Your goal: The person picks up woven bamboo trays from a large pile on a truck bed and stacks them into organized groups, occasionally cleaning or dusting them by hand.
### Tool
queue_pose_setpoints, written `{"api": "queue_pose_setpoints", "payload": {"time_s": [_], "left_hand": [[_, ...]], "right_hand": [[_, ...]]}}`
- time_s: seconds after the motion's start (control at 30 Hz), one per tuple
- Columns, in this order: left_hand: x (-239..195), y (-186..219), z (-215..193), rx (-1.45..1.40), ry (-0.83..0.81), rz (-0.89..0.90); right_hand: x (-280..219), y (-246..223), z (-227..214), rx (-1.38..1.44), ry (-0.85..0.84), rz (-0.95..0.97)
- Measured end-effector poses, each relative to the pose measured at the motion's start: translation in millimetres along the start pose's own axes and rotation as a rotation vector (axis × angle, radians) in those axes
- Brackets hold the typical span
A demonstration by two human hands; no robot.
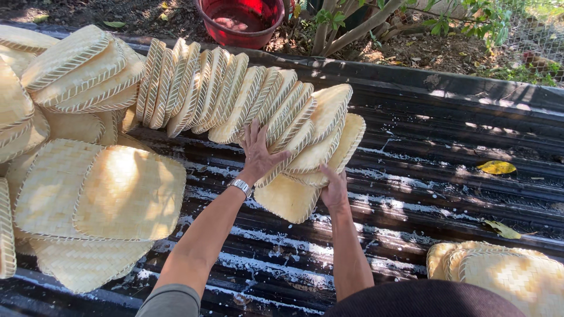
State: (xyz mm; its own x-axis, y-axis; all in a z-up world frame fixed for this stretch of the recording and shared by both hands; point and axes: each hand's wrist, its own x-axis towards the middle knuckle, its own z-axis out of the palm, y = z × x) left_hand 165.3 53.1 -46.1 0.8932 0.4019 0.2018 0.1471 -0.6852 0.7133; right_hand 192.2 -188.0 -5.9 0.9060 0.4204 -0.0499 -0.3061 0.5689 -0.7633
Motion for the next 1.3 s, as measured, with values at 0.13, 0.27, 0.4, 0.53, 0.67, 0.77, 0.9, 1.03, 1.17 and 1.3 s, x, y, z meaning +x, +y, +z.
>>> {"api": "queue_pose_setpoints", "payload": {"time_s": [0.13,0.27,0.4,0.53,0.67,0.77,0.9,1.03,1.17,1.3], "left_hand": [[-30.9,-5.5,-2.9,-0.024,0.048,0.076],[-68.3,29.3,-8.1,-0.220,-0.002,0.159],[-124.2,92.9,-18.5,-0.528,-0.144,0.113],[-170.0,161.6,-29.5,-1.207,-0.389,-0.079],[-205.8,198.5,-43.9,-1.178,-0.348,-0.116],[-226.6,190.2,-56.7,-1.257,-0.442,-0.253],[-238.0,141.7,-56.0,-1.063,-0.375,-0.178],[-225.0,83.1,-38.8,-1.081,-0.444,-0.336],[-218.5,53.7,-37.0,-1.030,-0.469,-0.234],[-222.8,48.8,-55.1,-1.052,-0.441,-0.327]], "right_hand": [[-34.5,5.5,7.8,0.012,-0.008,-0.040],[-81.2,-19.2,6.9,-0.172,0.021,-0.081],[-140.8,-69.0,0.8,-0.321,0.062,-0.100],[-198.8,-130.7,8.0,-0.557,0.054,-0.059],[-242.9,-172.2,40.9,-0.787,0.166,0.094],[-249.5,-166.3,72.1,-1.059,0.092,0.195],[-238.9,-126.5,92.9,-1.272,0.097,0.337],[-235.6,-102.2,73.9,-1.209,0.279,0.465],[-243.9,-65.0,46.7,-1.250,0.220,0.453],[-271.1,-35.3,8.9,-1.278,0.310,0.426]]}}
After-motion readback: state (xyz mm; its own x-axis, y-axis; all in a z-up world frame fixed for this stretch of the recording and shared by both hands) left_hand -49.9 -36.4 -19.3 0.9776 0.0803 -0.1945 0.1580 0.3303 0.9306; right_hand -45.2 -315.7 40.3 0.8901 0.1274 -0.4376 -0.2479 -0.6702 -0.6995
